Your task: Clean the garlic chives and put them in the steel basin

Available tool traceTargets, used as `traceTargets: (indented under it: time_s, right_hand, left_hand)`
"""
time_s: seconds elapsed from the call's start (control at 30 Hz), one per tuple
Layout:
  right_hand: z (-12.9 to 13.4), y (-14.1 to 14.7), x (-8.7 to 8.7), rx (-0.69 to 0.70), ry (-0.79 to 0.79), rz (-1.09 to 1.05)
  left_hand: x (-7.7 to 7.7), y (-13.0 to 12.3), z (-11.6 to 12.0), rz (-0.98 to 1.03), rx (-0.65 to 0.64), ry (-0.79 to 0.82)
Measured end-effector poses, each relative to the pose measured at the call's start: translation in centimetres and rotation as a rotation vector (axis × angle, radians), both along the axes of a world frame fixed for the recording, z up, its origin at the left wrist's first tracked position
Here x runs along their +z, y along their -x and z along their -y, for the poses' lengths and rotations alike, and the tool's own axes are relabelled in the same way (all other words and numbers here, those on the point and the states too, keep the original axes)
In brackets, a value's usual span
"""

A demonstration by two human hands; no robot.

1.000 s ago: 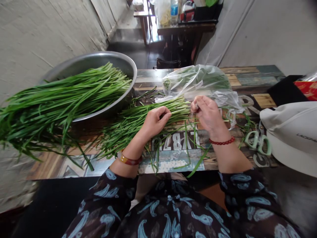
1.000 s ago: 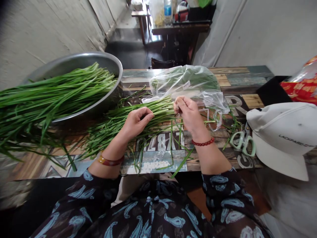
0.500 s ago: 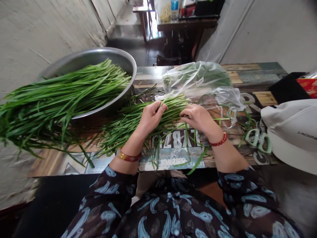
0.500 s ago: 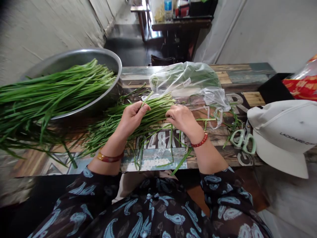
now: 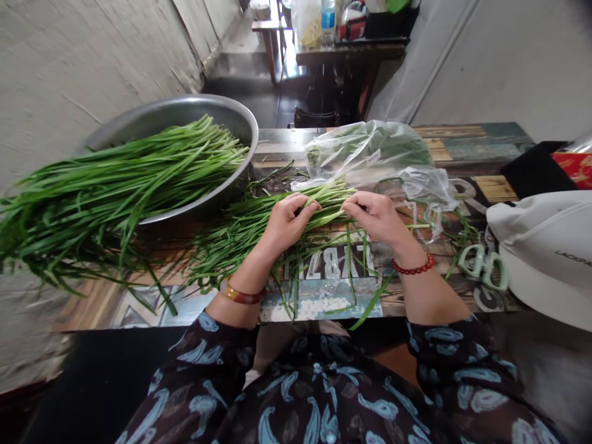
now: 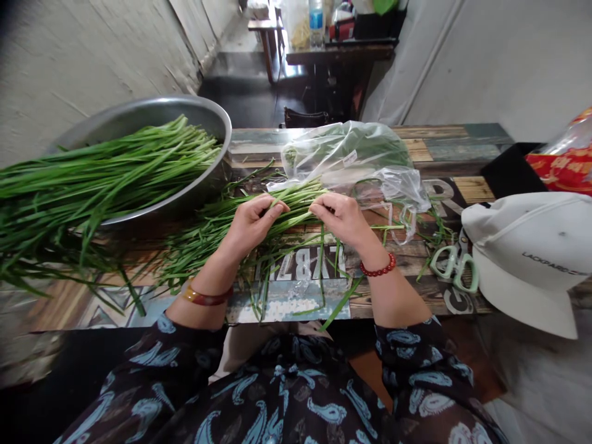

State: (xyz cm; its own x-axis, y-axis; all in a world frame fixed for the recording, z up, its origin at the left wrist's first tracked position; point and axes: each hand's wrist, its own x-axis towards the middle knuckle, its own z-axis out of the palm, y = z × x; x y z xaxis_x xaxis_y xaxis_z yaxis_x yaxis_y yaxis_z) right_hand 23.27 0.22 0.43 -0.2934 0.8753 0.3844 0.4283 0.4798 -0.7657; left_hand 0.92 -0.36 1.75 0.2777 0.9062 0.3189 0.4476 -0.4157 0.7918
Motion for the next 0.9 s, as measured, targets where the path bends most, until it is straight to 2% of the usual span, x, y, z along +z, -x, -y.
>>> traceTargets:
  time_s: [0.2, 0.27, 0.37, 0.43, 0.63, 0.77, 0.9]
  right_hand:
    - [0.0, 0.7, -0.3, 0.002, 0.012, -0.068]
    - [-0.2, 0.3, -0.5, -0.074, 0.060, -0.131]
    - [-0.7, -0.6, -0.9, -0.269, 0.084, -0.245]
    - [-0.8, -0.9, -0.9, -0.306, 0.098, -0.308]
    - [-0.2, 0.6, -1.0, -0.021, 0.208, -0.330]
    - [0.0, 1.4, -1.1, -0.020, 0.168, -0.293]
    - [0.1, 1.3, -0.8, -0.006, 0.151, -0.250]
  left_hand:
    - [0.2, -0.4, 0.3, -0.064, -0.185, 0.109]
    - [0.4, -0.3, 0.3, -0.042, -0.206, 0.173]
    - [0.6, 0.0, 0.4, 0.037, -0.205, 0.279]
    - [0.7, 0.1, 0.4, 0.085, -0.194, 0.318]
    - [0.8, 0.1, 0.5, 0.081, -0.205, 0.336]
    - [0.4, 0.1, 0.2, 0.012, -0.267, 0.289]
    - [0.1, -0.1, 0.3, 0.107, -0.327, 0.357]
